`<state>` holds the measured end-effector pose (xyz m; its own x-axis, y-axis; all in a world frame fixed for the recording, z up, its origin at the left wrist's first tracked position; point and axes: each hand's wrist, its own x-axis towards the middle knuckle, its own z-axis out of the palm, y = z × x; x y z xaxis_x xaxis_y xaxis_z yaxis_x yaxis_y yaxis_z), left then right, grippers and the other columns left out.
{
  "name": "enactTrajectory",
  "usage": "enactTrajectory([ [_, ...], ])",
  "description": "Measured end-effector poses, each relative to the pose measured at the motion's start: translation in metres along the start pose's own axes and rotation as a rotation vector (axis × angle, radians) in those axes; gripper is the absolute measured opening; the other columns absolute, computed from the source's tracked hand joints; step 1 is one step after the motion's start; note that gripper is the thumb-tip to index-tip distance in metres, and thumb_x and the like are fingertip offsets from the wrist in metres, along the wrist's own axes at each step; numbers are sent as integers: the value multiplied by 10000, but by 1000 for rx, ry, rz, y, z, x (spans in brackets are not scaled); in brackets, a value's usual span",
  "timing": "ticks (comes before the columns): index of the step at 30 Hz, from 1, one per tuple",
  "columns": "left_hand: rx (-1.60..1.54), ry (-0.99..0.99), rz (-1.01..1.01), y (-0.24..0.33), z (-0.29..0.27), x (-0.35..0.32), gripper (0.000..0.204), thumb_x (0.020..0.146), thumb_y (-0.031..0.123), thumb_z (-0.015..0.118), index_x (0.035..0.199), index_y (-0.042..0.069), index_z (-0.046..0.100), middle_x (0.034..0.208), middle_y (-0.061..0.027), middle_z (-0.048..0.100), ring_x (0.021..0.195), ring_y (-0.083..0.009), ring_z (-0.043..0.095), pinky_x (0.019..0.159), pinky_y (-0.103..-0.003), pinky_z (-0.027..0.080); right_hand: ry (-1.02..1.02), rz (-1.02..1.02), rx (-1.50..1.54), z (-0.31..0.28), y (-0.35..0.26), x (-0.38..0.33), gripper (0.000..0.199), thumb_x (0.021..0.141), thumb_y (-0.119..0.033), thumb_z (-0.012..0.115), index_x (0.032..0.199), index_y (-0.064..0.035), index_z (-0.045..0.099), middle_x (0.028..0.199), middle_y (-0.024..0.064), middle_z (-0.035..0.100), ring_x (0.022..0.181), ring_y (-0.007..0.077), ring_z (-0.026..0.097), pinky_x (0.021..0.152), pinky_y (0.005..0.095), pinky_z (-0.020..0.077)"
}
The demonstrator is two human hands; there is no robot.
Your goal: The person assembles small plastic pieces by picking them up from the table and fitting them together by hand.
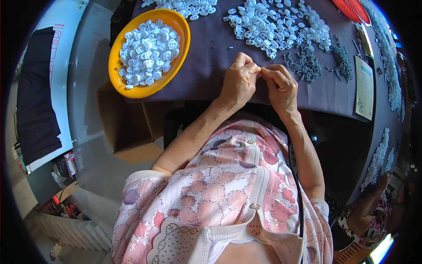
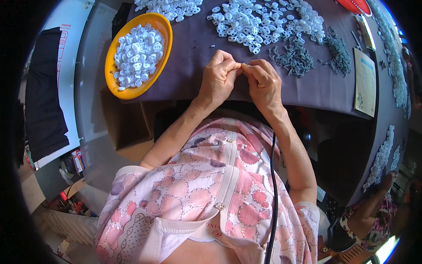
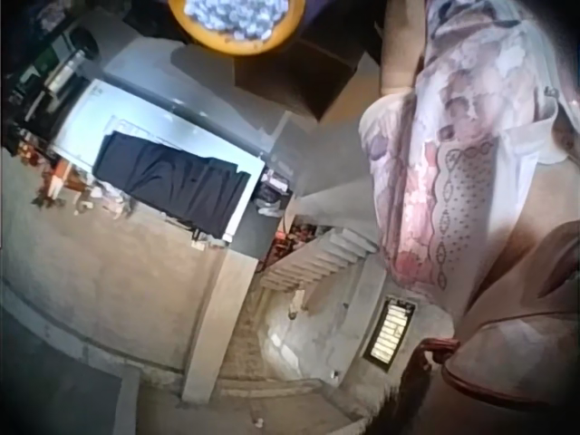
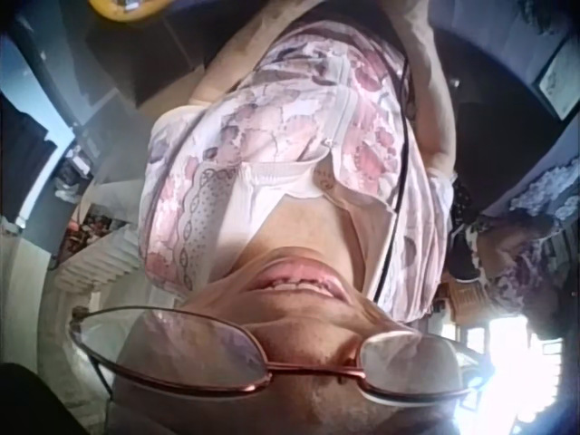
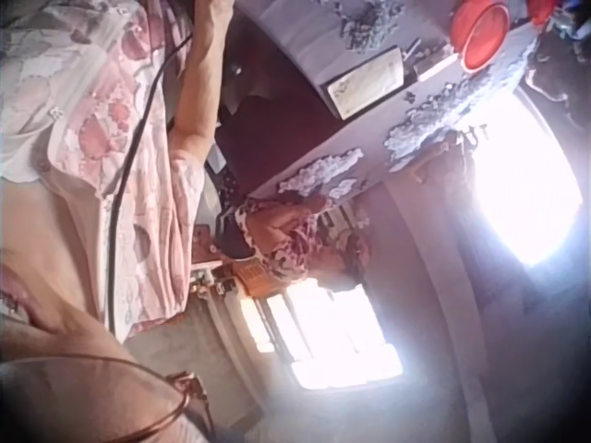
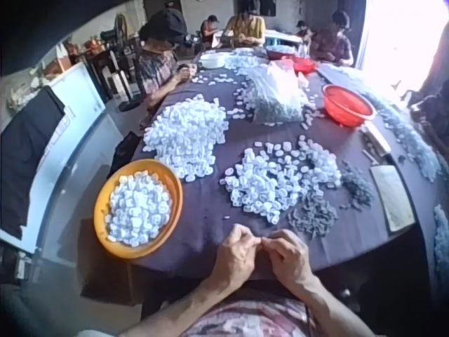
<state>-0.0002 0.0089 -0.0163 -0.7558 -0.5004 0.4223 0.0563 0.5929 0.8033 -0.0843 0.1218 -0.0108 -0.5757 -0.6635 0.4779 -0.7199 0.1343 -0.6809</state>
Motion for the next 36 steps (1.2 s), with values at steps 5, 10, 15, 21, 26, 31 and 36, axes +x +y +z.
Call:
enactTrajectory([
  [5, 6, -18, 26, -2, -1, 2, 57, 735, -59, 612, 758, -7, 601, 771, -84, 516, 649, -210, 563, 572, -293, 471, -3, -39, -25, 0, 0, 1, 143, 723, 45, 615, 836, -43, 625, 813, 86, 591, 720, 262, 592, 609, 320, 474],
  [10, 15, -26, 44, -2, -1, 2, 70, 723, -62, 623, 751, -4, 597, 769, -81, 519, 643, -210, 562, 566, -290, 466, -27, -46, -17, -1, 2, 2, 162, 714, 57, 609, 837, -46, 625, 816, 83, 591, 727, 259, 591, 612, 322, 476],
  [15, 17, -35, 53, -2, -1, 1, 75, 720, -63, 625, 752, -3, 594, 771, -83, 518, 642, -213, 561, 564, -292, 464, -45, -64, -30, -2, 2, 2, 187, 697, 63, 610, 851, -43, 617, 828, 74, 593, 734, 253, 587, 624, 320, 477],
  [21, 76, -64, 65, 1, -2, 4, 68, 729, -55, 615, 760, 1, 593, 780, -83, 519, 652, -220, 563, 570, -294, 463, -43, -140, -94, -1, 5, 3, 205, 697, 75, 597, 863, -42, 616, 821, 76, 582, 724, 263, 578, 623, 335, 474],
  [26, 45, -69, 75, -3, -2, 8, 47, 735, -46, 610, 750, -8, 589, 788, -79, 523, 626, -195, 568, 538, -290, 453, -49, -101, -91, -2, 5, 3, 227, 696, 55, 606, 898, -47, 612, 833, 83, 581, 728, 269, 580, 628, 342, 473],
  [31, -228, -204, -285, -3, -9, 12, 83, 817, 15, 586, 746, -28, 595, 807, -12, 509, 507, -54, 509, 401, -181, 391, -90, 67, 14, -6, -5, 5, 267, 679, -8, 659, 938, -56, 622, 862, 74, 595, 761, 250, 598, 644, 327, 480],
  [36, -301, -258, -383, 4, -16, 13, 141, 851, 74, 564, 752, -24, 588, 816, -7, 509, 528, -54, 513, 395, -182, 386, -77, 49, 9, -4, -3, 3, 282, 667, -38, 683, 943, -56, 627, 872, 73, 600, 768, 249, 600, 651, 323, 482],
])
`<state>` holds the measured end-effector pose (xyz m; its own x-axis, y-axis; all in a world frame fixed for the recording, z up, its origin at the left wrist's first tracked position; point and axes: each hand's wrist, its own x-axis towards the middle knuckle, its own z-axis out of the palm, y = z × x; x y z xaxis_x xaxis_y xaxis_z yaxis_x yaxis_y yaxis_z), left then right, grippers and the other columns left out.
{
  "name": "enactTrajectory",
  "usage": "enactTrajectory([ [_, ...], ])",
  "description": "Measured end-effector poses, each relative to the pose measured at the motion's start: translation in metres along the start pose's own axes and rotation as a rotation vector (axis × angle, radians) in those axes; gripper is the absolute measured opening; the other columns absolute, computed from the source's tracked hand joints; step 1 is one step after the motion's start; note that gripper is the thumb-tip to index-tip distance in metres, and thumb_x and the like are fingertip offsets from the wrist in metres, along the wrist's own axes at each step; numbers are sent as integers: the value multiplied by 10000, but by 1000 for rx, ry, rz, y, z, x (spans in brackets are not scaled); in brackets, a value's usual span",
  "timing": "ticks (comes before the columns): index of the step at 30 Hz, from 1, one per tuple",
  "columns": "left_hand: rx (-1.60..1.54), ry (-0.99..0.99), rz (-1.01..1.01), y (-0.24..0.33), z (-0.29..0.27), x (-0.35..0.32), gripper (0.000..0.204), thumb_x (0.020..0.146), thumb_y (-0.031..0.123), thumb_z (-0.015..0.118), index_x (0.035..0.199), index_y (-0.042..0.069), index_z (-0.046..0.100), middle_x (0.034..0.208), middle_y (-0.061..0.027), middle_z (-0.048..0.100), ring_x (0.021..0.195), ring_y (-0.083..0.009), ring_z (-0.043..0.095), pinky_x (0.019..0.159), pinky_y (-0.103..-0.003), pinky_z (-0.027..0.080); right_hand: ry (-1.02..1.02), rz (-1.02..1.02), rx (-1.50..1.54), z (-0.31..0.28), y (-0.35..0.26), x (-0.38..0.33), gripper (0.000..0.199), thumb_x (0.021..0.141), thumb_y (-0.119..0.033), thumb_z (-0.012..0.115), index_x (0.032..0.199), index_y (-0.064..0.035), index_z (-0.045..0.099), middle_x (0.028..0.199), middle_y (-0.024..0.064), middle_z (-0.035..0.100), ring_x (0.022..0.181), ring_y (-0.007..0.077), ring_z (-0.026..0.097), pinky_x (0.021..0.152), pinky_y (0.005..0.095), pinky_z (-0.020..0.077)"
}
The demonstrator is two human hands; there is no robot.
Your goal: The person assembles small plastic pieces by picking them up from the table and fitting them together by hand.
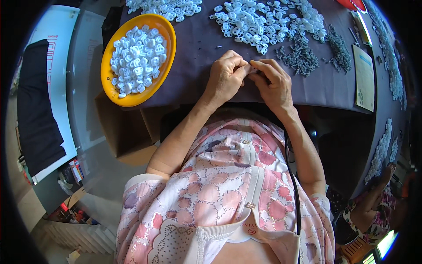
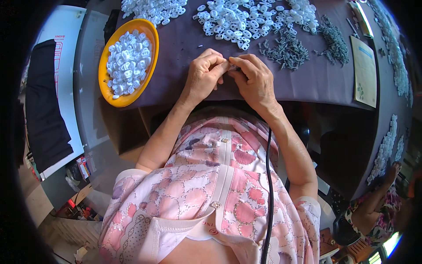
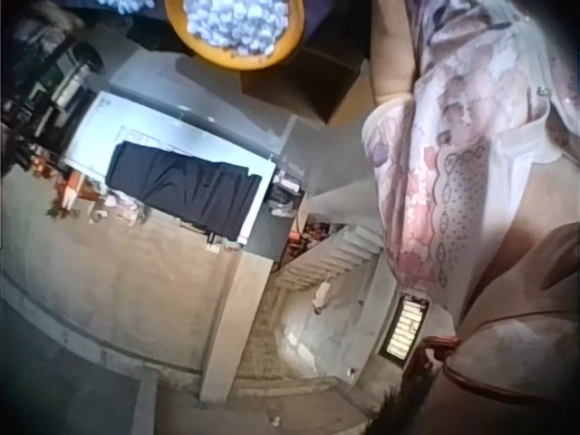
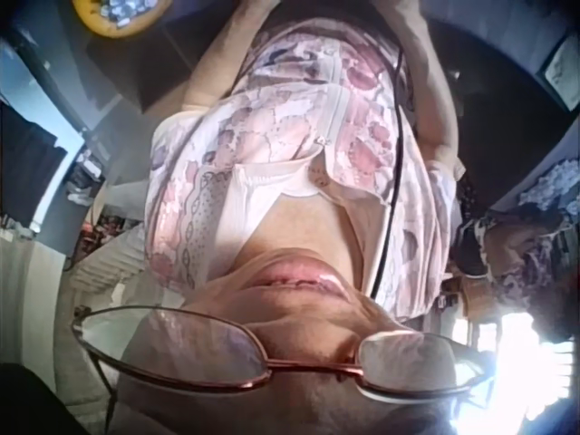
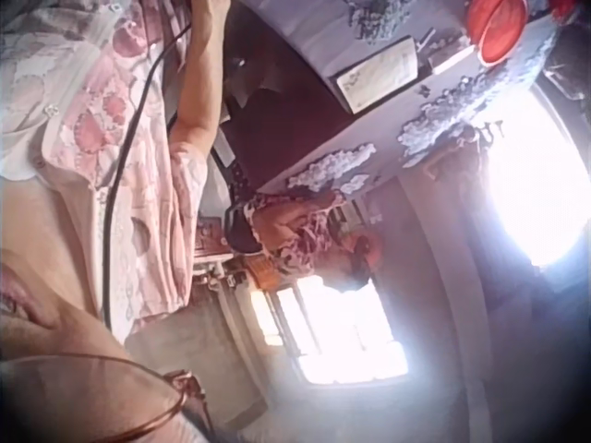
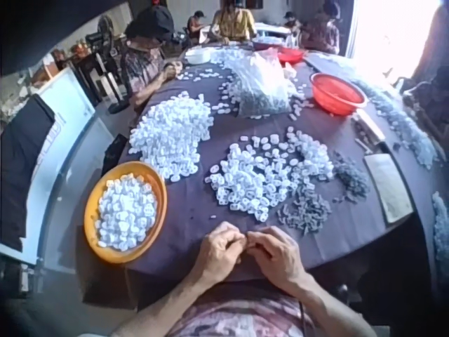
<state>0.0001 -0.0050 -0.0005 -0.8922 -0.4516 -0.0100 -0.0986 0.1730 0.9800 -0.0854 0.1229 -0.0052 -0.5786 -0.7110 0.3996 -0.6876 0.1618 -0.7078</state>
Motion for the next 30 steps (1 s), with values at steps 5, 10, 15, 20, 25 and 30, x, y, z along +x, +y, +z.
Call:
enactTrajectory([
  [5, -23, -5, -11, 0, -1, -1, 171, 870, 104, 545, 759, -22, 579, 812, -12, 516, 536, -60, 512, 402, -187, 391, 15, 0, 11, 0, 0, -1, 275, 681, -52, 682, 951, -53, 630, 875, 78, 600, 770, 252, 600, 656, 328, 481],
  [10, -22, -15, -56, 4, -2, -2, 187, 877, 106, 531, 748, -22, 575, 813, -16, 523, 531, -66, 508, 408, -192, 391, 18, -13, 20, 0, 0, -3, 272, 691, -56, 679, 958, -49, 629, 873, 81, 599, 767, 253, 598, 655, 326, 479],
  [15, -31, -8, -59, 4, -1, -2, 195, 878, 116, 533, 748, -23, 577, 812, -18, 524, 528, -67, 508, 408, -196, 392, 20, -21, 23, -1, -1, -3, 269, 694, -58, 680, 957, -46, 627, 870, 82, 598, 764, 254, 596, 651, 326, 479],
  [20, -23, -23, -62, 6, -1, 0, 187, 874, 116, 541, 761, -28, 579, 822, -19, 523, 530, -66, 512, 406, -194, 396, 36, -28, -6, -2, -2, -1, 267, 682, -51, 682, 944, -47, 627, 859, 85, 594, 764, 256, 593, 653, 328, 481],
  [25, 72, -51, 68, -3, -2, -1, 105, 844, 64, 578, 816, -34, 602, 838, -16, 521, 545, -56, 521, 404, -180, 410, 37, -89, -13, 1, 3, -4, 278, 686, -47, 676, 957, -50, 616, 860, 80, 584, 769, 263, 585, 661, 341, 479],
  [30, 34, -7, 71, -1, 1, -3, 101, 831, 67, 598, 808, -31, 605, 838, -10, 521, 544, -56, 522, 399, -181, 409, 11, -85, 9, -10, -6, -2, 251, 705, -15, 651, 951, -53, 618, 864, 84, 583, 768, 268, 584, 656, 339, 481],
])
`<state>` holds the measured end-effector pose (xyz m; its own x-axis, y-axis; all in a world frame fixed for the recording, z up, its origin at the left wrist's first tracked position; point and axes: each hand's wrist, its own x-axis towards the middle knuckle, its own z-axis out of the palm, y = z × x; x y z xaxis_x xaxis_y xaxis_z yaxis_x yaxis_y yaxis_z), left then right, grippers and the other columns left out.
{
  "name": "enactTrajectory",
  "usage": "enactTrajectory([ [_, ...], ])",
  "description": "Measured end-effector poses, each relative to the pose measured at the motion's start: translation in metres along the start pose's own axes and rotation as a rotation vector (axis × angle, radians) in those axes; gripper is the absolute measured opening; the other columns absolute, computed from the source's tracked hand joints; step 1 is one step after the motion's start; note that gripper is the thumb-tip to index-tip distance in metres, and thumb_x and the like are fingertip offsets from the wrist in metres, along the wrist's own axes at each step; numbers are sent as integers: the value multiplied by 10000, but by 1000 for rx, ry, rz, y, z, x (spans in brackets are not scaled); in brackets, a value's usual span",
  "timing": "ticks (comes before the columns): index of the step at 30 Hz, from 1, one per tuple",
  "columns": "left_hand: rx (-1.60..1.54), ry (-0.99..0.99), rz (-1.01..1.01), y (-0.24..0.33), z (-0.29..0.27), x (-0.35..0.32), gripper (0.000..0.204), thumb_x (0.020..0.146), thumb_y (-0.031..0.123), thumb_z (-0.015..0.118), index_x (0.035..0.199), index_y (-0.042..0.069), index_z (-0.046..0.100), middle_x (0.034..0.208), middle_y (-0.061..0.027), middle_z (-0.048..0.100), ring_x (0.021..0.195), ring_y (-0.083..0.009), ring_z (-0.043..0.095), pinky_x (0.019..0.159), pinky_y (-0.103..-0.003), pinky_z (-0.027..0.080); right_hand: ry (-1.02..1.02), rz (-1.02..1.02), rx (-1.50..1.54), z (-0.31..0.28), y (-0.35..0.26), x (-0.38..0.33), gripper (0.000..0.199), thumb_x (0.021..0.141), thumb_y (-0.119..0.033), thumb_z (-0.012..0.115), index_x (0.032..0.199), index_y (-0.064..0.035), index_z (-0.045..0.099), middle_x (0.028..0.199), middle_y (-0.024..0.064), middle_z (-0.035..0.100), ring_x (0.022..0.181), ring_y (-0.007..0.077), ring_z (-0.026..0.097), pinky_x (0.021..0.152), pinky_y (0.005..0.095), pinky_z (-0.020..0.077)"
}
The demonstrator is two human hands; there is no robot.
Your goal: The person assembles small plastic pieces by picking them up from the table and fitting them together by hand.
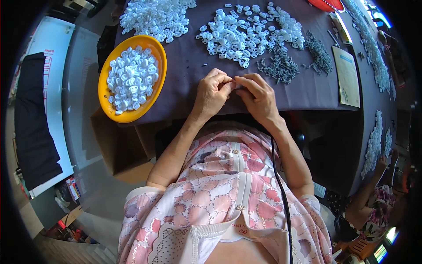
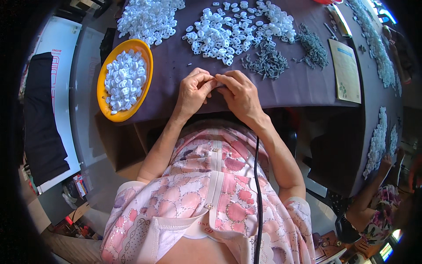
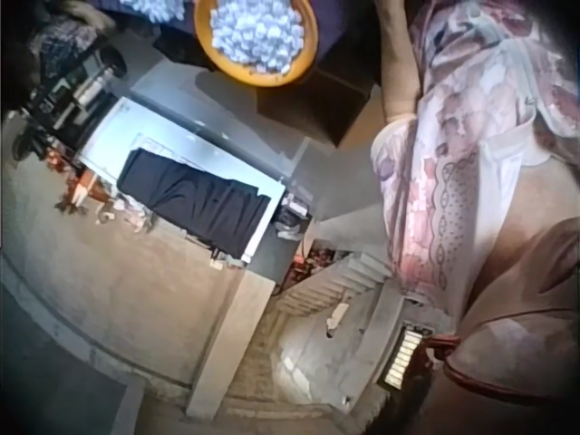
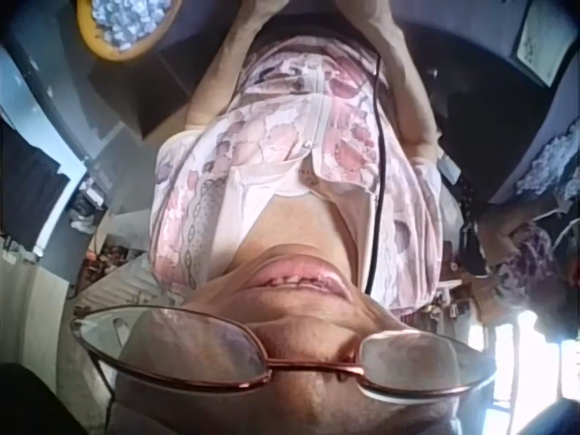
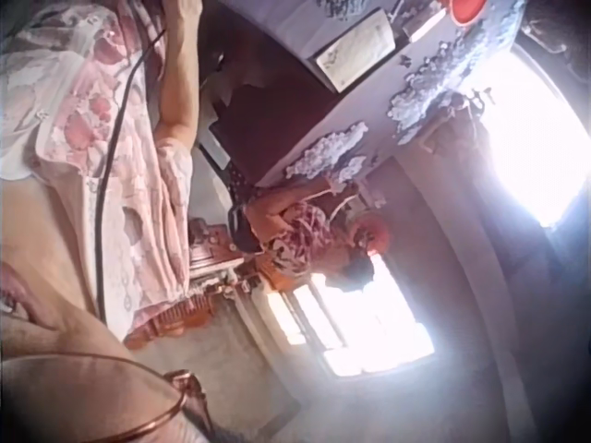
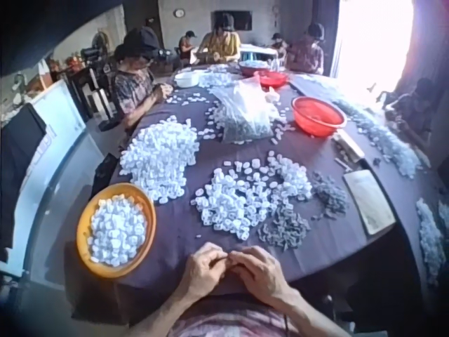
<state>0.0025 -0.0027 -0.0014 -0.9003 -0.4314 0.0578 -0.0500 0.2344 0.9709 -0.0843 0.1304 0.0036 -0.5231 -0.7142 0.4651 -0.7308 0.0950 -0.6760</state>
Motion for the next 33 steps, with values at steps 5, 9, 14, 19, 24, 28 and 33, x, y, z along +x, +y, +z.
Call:
enactTrajectory([
  [5, -117, 61, -84, 6, -3, 0, 134, 830, 85, 593, 763, -30, 609, 779, -30, 528, 514, -77, 534, 400, -205, 420, 94, 171, -124, -30, 21, 5, 69, 741, -9, 613, 790, -58, 619, 778, 81, 584, 697, 267, 591, 593, 332, 467],
  [9, -157, 49, -145, 5, -6, 2, 161, 853, 101, 573, 778, -36, 611, 816, -19, 540, 517, -61, 516, 399, -181, 400, 62, 209, -303, -33, 33, 20, 37, 771, -123, 622, 783, -88, 621, 744, 70, 539, 748, 253, 571, 639, 356, 451],
  [14, -223, 71, -178, 4, -6, 2, 193, 860, 123, 568, 780, -46, 613, 835, -35, 546, 516, -68, 522, 398, -183, 401, 27, 192, -550, -23, 31, 33, 92, 773, -181, 622, 790, -94, 645, 781, 75, 548, 773, 258, 572, 676, 371, 457],
  [19, -247, 80, -182, 1, -7, 1, 202, 851, 131, 580, 759, -46, 613, 839, -42, 545, 518, -80, 531, 385, -189, 405, -82, 212, -666, -20, 24, 42, 110, 773, -171, 598, 756, -69, 635, 790, 86, 562, 786, 263, 585, 670, 381, 466],
  [24, -243, 95, -183, 2, -6, 2, 197, 843, 119, 585, 737, -46, 608, 828, -42, 540, 514, -81, 531, 382, -193, 409, -82, 204, -684, -18, 26, 45, 114, 786, -144, 542, 756, -45, 592, 778, 108, 574, 741, 290, 596, 633, 406, 474],
  [28, -235, 92, -173, 2, -7, 3, 187, 839, 105, 584, 730, -45, 604, 822, -43, 541, 512, -81, 530, 379, -195, 411, -76, 230, -589, -26, 27, 41, 85, 818, -138, 524, 813, -62, 563, 794, 105, 607, 730, 308, 600, 624, 403, 465],
  [33, -214, 113, -152, 1, -7, 2, 177, 836, 97, 584, 731, -43, 604, 815, -41, 542, 512, -80, 531, 373, -194, 407, -50, 172, -524, -26, 30, 39, 69, 817, -116, 526, 815, -57, 560, 788, 111, 597, 736, 306, 596, 624, 397, 463],
])
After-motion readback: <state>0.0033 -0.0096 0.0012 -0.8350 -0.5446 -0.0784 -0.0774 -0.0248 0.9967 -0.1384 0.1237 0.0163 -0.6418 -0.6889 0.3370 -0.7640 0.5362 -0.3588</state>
